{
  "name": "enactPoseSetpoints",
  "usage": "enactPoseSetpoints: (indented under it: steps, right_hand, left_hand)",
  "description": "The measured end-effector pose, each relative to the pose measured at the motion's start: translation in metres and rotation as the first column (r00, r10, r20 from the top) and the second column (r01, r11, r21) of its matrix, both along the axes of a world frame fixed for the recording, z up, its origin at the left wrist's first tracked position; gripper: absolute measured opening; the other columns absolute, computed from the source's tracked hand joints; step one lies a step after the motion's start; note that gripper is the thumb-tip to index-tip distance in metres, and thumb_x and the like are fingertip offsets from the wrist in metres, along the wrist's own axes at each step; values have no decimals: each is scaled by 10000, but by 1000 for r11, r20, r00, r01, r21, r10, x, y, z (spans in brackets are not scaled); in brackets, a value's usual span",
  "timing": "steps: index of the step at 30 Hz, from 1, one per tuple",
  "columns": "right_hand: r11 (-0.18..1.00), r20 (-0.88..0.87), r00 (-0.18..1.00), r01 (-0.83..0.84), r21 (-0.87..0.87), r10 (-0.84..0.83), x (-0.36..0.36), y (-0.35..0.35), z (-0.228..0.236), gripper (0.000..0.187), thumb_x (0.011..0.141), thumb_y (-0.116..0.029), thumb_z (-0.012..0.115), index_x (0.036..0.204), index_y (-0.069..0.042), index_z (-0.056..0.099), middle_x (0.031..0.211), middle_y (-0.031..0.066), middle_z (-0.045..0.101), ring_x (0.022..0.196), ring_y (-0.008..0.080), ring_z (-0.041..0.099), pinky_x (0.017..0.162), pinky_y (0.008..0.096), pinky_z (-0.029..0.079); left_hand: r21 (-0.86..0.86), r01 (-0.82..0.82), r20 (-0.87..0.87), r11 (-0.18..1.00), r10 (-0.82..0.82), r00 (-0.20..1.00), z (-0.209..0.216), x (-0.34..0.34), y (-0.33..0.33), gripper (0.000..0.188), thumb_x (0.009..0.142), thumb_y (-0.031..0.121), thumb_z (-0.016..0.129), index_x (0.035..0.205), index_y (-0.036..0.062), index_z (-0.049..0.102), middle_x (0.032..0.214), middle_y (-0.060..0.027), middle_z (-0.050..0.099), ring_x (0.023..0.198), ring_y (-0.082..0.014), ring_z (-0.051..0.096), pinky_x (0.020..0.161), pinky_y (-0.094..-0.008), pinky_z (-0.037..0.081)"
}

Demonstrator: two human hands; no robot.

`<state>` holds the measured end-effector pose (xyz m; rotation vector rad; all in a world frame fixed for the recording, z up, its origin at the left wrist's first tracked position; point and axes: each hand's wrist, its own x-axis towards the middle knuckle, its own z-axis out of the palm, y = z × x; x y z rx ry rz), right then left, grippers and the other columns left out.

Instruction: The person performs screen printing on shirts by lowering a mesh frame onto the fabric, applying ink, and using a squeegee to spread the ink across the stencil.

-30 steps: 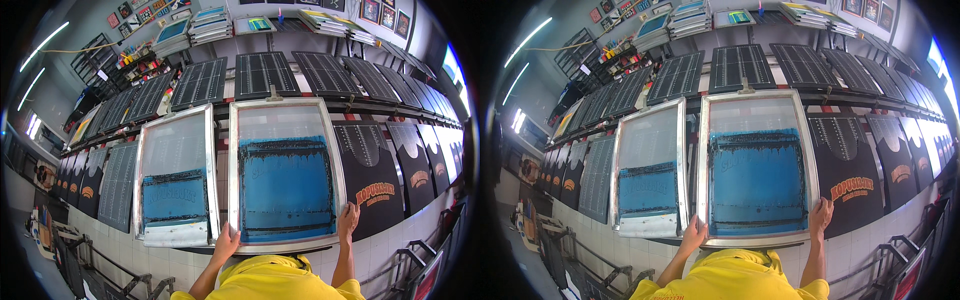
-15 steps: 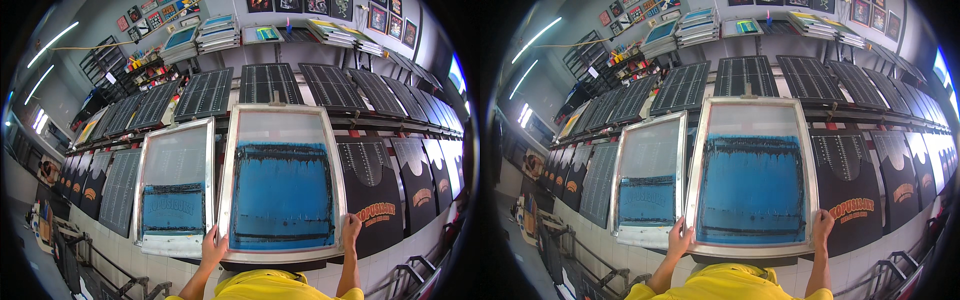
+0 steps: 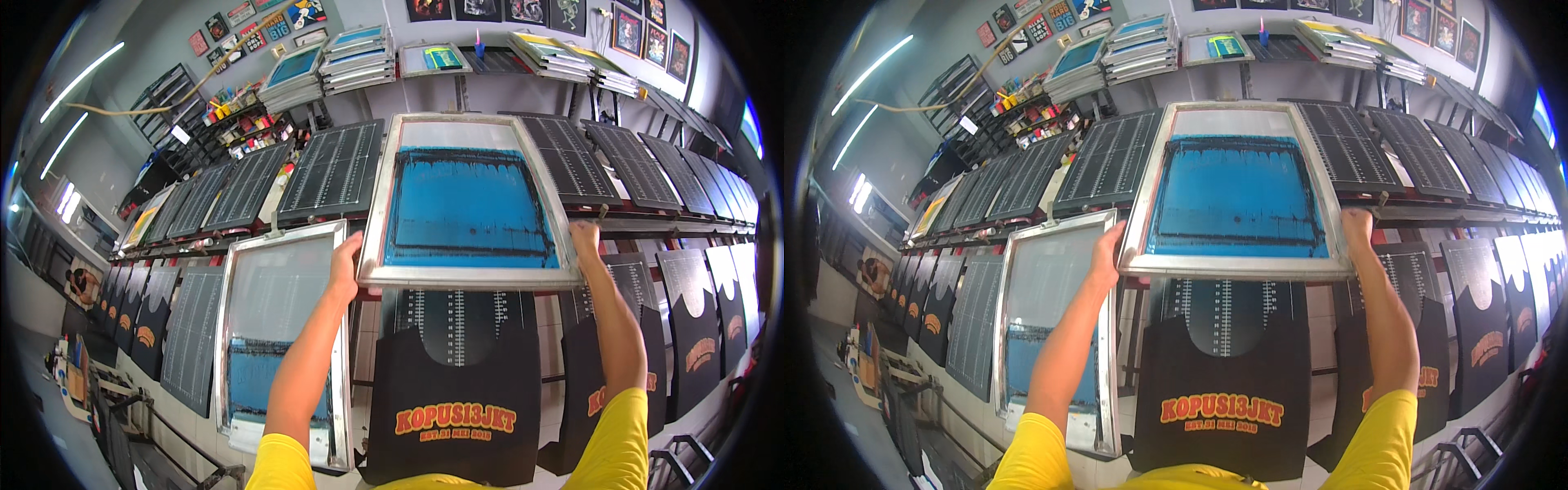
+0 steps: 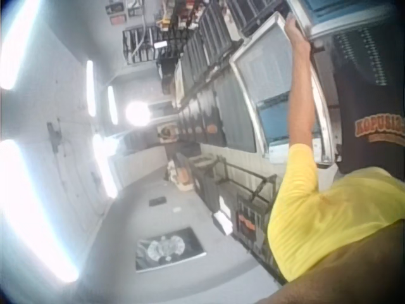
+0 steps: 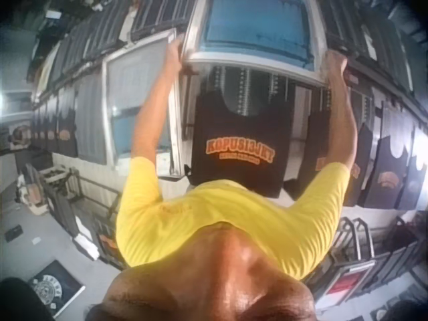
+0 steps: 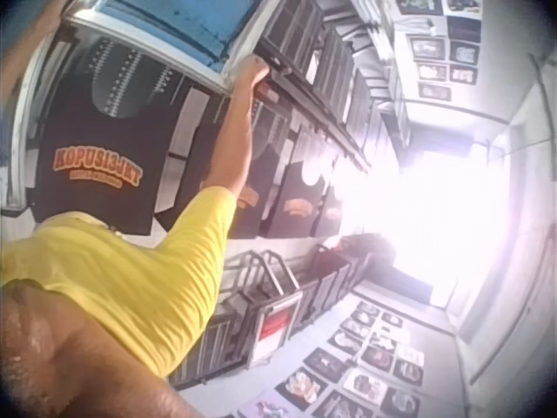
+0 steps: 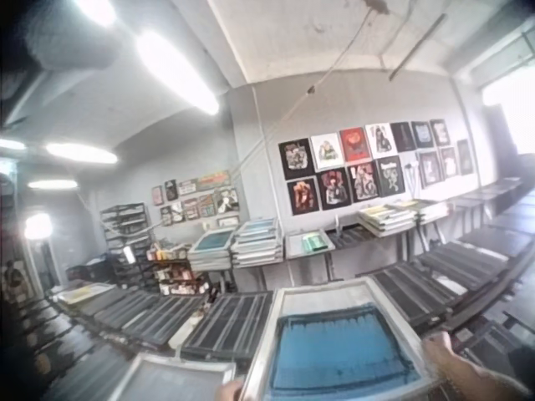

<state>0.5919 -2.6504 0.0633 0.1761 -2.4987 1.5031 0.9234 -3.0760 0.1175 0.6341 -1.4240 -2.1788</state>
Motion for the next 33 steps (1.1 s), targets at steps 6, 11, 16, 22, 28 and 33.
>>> enactPoseSetpoints:
  steps: [6,11,16,22,28,33]
  right_hand:
    - [1000,77,997,4,30,-6,-96,-94,15,194,711,-134,563,717,23,676,590,125,594,584,189,598,573,380,444]
    - [973,-46,995,-82,216,94,-186,-91,-14,210,715,-88,546,803,37,690,756,190,667,730,260,664,646,385,467]
    - [998,209,976,-52,-25,56,-172,-148,-10,184,764,-63,536,808,55,669,770,168,655,725,242,636,647,395,458]
    - [979,231,965,-84,-184,126,-181,-155,-18,191,796,-91,549,855,50,663,810,147,650,752,232,630,637,409,462]
    - [966,335,918,-145,-212,212,-166,-146,-21,230,832,-164,574,857,35,684,824,163,660,767,253,644,670,411,483]
    - [985,186,977,-126,115,104,-155,-106,-19,328,861,-266,595,978,23,696,894,138,695,829,243,656,761,366,494]
  left_hand:
    - [57,-93,73,994,88,993,-5,-81,-74,221,898,262,542,929,65,636,842,-63,660,736,-168,604,690,-325,482]
    - [-36,-39,85,999,42,995,-17,-150,-82,472,908,281,520,1305,33,462,1233,-120,595,1081,-244,564,936,-387,430]
    - [-78,-92,78,993,98,992,-48,-163,-123,514,893,252,527,1340,20,424,1205,-113,588,1064,-226,556,935,-400,411]
    - [-99,-83,48,992,88,995,-55,-186,-123,536,857,162,586,1323,-55,434,1080,-101,622,970,-170,587,874,-309,450]
    - [-193,-7,88,981,24,996,-71,-182,-125,599,871,178,587,1370,-79,378,1210,-136,577,1105,-205,549,951,-307,410]
    - [-401,-8,212,916,102,972,-51,-161,-90,644,871,274,637,1342,-97,405,1286,-178,532,1196,-206,498,1021,-315,358]
